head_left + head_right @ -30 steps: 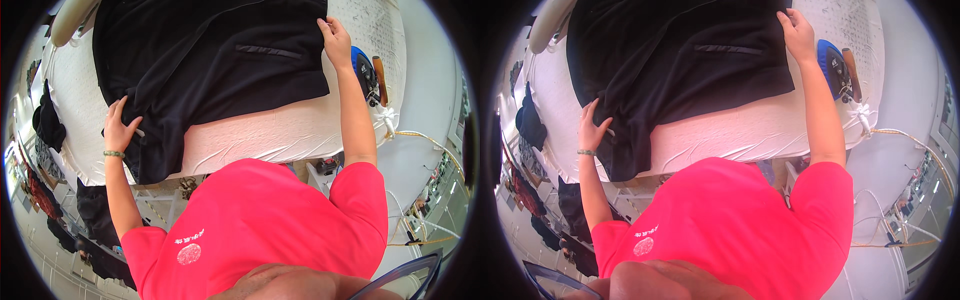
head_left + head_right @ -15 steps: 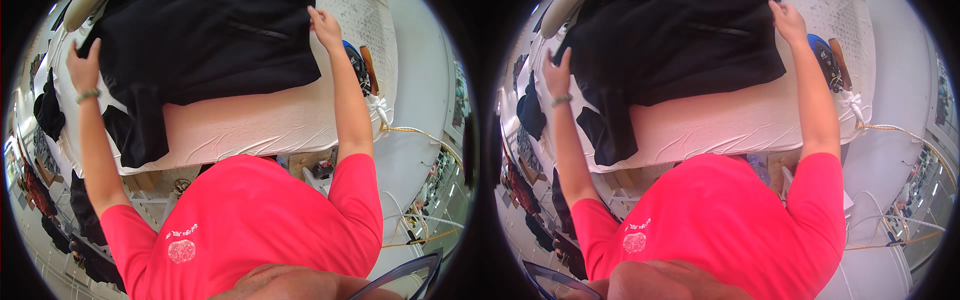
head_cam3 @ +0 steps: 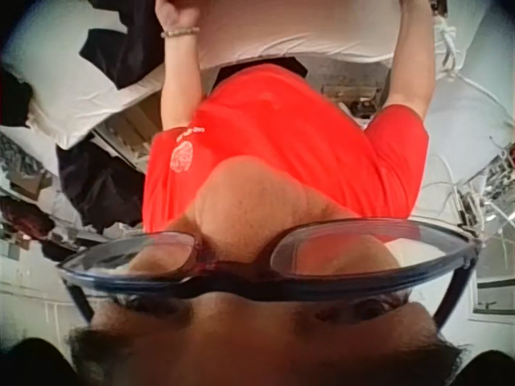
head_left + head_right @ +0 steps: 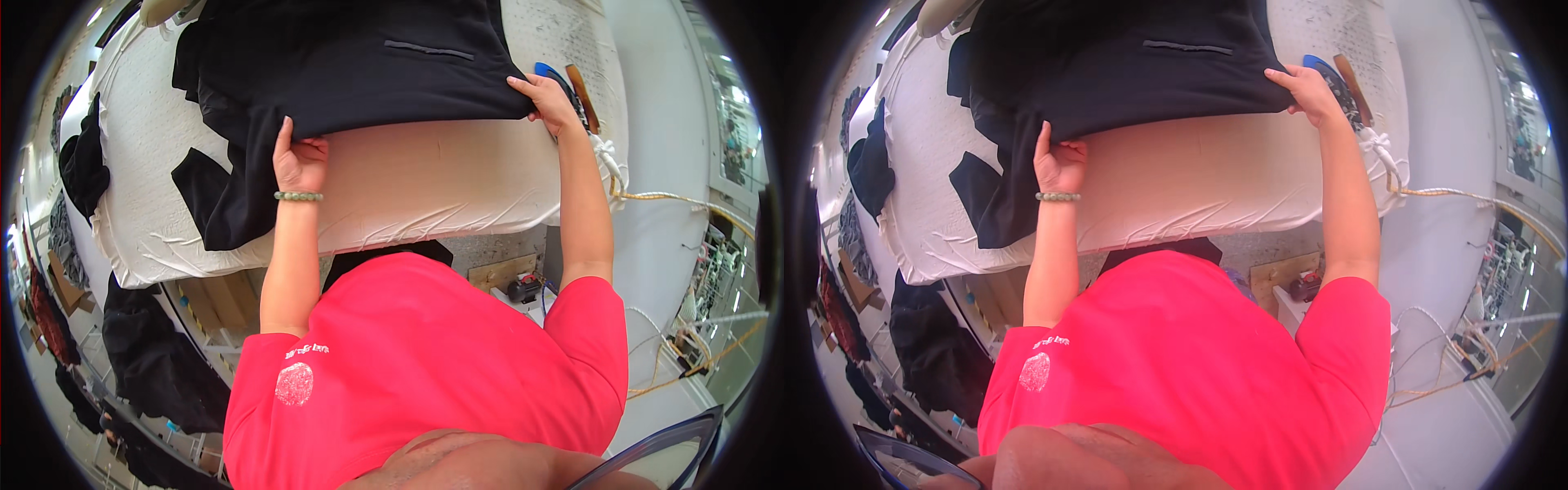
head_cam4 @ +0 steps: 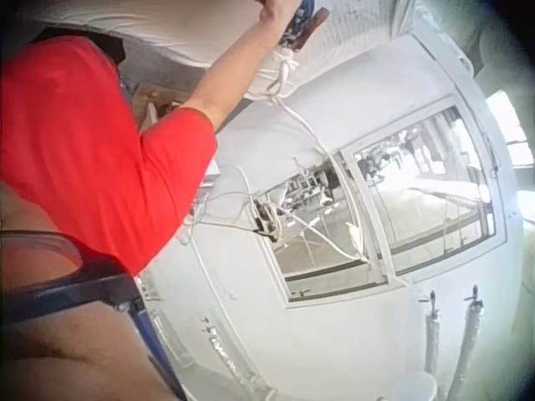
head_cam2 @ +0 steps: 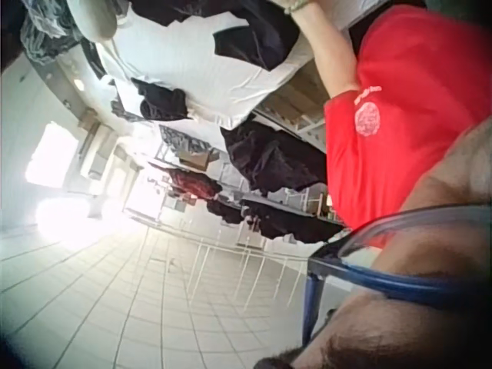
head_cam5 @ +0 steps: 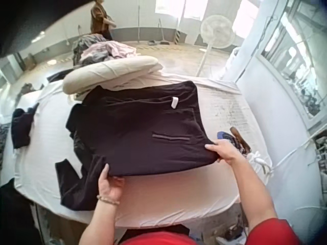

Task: Ironing black garments using a steam iron on a professional pressing table.

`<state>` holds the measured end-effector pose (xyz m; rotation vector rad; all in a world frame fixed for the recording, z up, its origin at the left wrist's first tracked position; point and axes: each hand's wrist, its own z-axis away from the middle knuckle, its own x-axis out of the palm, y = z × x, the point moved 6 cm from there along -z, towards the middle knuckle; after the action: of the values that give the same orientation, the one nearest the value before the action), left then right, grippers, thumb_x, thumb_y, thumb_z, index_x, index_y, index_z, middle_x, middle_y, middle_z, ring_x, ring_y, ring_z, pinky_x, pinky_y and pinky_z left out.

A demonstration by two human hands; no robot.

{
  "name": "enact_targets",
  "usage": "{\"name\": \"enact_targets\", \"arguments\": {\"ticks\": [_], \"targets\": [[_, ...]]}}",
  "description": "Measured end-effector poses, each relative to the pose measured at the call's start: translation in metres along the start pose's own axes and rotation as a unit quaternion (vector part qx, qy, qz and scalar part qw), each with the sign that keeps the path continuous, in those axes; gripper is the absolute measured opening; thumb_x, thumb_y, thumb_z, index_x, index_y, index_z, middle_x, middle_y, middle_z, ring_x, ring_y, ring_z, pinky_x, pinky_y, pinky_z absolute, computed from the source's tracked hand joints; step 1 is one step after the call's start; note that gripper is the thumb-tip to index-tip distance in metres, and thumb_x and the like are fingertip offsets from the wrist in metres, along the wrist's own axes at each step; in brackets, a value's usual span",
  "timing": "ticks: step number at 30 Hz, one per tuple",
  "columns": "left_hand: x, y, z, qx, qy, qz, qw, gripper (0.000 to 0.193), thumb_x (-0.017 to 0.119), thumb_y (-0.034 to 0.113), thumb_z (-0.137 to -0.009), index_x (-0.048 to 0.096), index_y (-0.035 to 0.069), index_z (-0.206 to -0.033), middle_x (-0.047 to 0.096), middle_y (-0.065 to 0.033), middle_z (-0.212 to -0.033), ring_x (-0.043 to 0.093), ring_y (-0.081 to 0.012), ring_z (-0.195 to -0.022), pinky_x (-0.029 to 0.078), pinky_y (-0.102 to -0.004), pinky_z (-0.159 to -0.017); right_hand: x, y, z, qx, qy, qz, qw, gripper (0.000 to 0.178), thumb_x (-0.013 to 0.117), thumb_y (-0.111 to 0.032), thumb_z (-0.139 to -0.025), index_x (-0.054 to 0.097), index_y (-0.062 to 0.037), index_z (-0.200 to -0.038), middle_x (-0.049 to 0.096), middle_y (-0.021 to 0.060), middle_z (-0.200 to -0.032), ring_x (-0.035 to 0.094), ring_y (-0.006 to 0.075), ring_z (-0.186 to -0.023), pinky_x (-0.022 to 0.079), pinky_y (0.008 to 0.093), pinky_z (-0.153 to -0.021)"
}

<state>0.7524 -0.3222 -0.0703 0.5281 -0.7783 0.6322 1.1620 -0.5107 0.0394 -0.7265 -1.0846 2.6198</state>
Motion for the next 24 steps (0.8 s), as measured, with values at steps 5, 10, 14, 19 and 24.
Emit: {"name": "enact_targets", "arguments": {"ticks": [5, 10, 14, 19, 24], "targets": [[0.034, 0.040, 0.011, 0.122, -0.051, -0.090, 0.987, 0.014, 0.074, 0.009, -0.091, 0.072, 0.010, -0.105, 0.073, -0.0017, -0.104, 0.069, -0.0169, -0.094, 0.057, -0.0322, -0.080, -0.015, -0.007, 0.047, -0.001, 0.046, -0.019, 0.999, 0.030, 0.073, -0.040, -0.092, 0.073, -0.0102, -0.097, 0.066, -0.0057, -0.080, 0.057, 0.0035, -0.068, 0.042, 0.0213, -0.052], [0.040, 0.050, 0.035, 0.230, -0.016, -0.201, 0.952, 0.026, 0.076, 0.005, -0.088, 0.070, 0.005, -0.114, 0.073, -0.0046, -0.107, 0.070, -0.0190, -0.098, 0.059, -0.0345, -0.082, -0.020, 0.001, 0.078, -0.008, 0.117, -0.048, 0.992, 0.025, 0.073, -0.036, -0.092, 0.071, -0.0121, -0.090, 0.063, -0.0056, -0.076, 0.054, 0.0033, -0.061, 0.039, 0.0205, -0.048], [0.051, 0.038, 0.093, 0.249, 0.011, -0.250, 0.936, 0.028, 0.075, -0.004, -0.086, 0.072, 0.009, -0.111, 0.072, -0.0025, -0.109, 0.069, -0.0153, -0.096, 0.056, -0.0300, -0.078, -0.028, 0.028, 0.085, -0.043, 0.102, -0.084, 0.990, 0.021, 0.073, -0.032, -0.092, 0.070, -0.0111, -0.088, 0.063, -0.0043, -0.075, 0.054, 0.0042, -0.061, 0.040, 0.0216, -0.049], [-0.014, 0.021, 0.113, 0.322, 0.080, -0.345, 0.878, 0.035, 0.077, -0.004, -0.084, 0.069, 0.003, -0.118, 0.072, -0.0058, -0.112, 0.071, -0.0200, -0.096, 0.060, -0.0350, -0.077, -0.032, 0.085, 0.078, -0.056, 0.081, -0.093, 0.991, 0.020, 0.072, -0.027, -0.091, 0.070, -0.0080, -0.084, 0.062, -0.0025, -0.072, 0.054, 0.0052, -0.059, 0.041, 0.0228, -0.048], [-0.048, -0.003, 0.104, 0.204, 0.211, -0.314, 0.903, 0.040, 0.078, -0.004, -0.083, 0.069, 0.006, -0.120, 0.071, -0.0064, -0.114, 0.071, -0.0234, -0.097, 0.061, -0.0358, -0.077, -0.018, 0.121, 0.057, -0.040, 0.077, -0.041, 0.995, 0.025, 0.073, -0.025, -0.089, 0.068, -0.0042, -0.076, 0.060, -0.0013, -0.066, 0.055, 0.0072, -0.057, 0.044, 0.0267, -0.047]]}}
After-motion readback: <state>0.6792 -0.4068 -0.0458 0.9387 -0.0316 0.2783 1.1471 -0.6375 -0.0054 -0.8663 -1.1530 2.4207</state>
